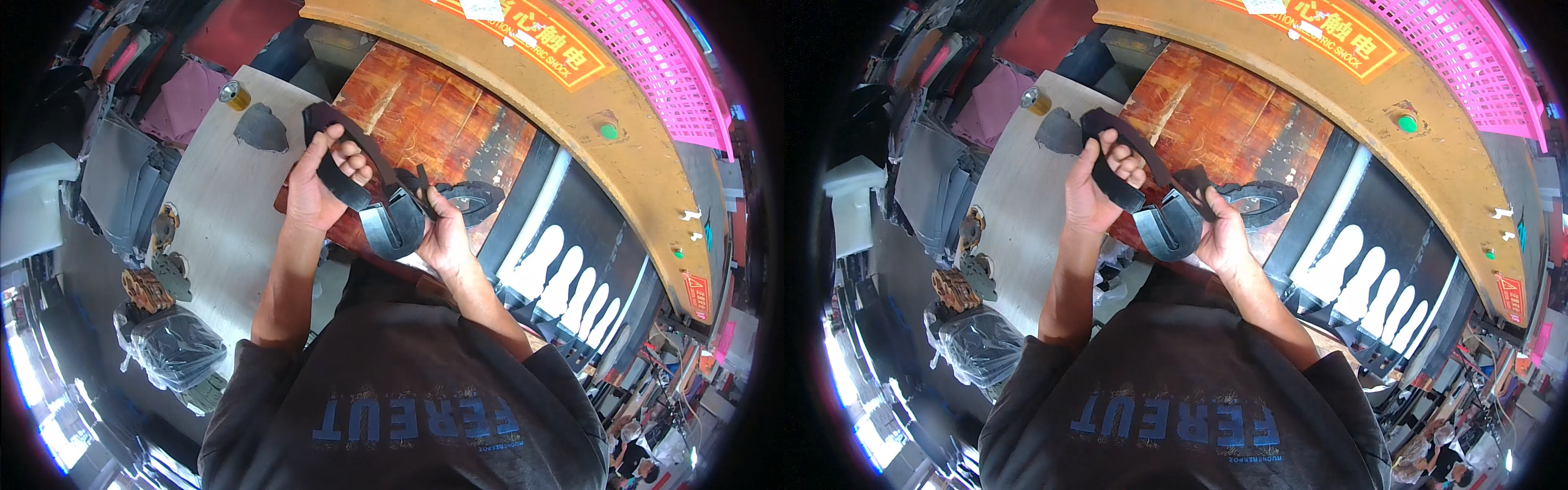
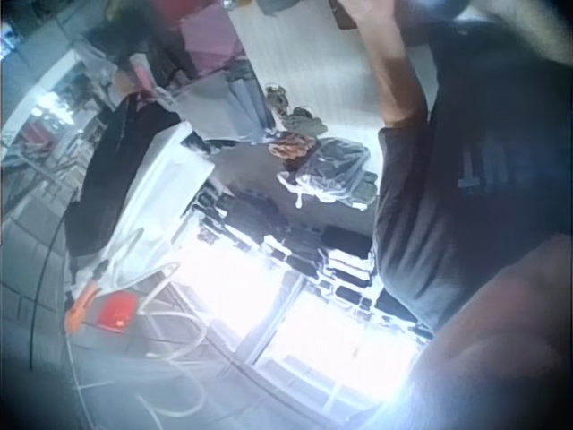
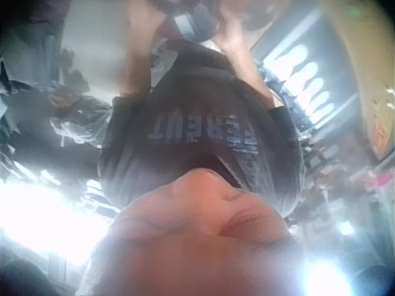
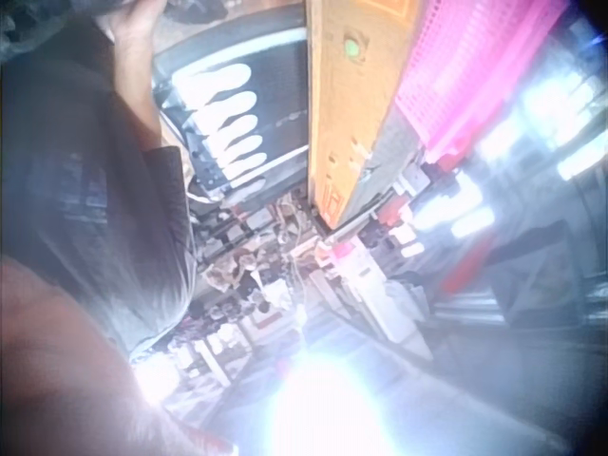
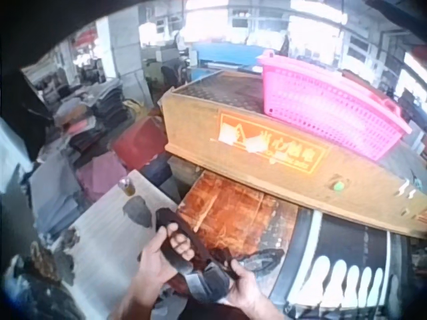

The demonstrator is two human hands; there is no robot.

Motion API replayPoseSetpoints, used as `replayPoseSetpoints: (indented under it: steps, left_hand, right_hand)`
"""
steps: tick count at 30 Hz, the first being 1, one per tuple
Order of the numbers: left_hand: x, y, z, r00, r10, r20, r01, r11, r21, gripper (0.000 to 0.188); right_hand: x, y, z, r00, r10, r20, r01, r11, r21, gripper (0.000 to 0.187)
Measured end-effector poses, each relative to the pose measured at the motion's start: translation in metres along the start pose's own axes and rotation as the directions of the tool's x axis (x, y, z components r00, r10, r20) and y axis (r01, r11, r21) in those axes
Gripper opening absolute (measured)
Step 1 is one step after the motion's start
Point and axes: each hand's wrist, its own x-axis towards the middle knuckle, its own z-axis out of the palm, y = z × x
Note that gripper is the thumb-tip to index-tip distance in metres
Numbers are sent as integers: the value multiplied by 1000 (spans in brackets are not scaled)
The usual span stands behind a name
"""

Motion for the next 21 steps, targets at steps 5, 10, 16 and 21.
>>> replayPoseSetpoints:
  steps: [5,10,16,21]
  left_hand:
    - [-6,-52,-27,977,-75,-200,101,987,123,27]
    - [-13,-73,-34,978,-92,-187,109,991,81,38]
    - [-12,-60,-22,984,-84,-155,133,929,345,47]
    - [-13,-63,-20,923,-106,-371,208,947,246,42]
  right_hand:
    - [3,0,-6,996,-13,-85,4,994,-106,49]
    - [5,4,-19,995,36,-95,-46,994,-102,54]
    - [11,-1,-33,997,-59,-54,49,985,-166,36]
    - [4,-24,-44,949,-288,-129,241,925,-292,11]
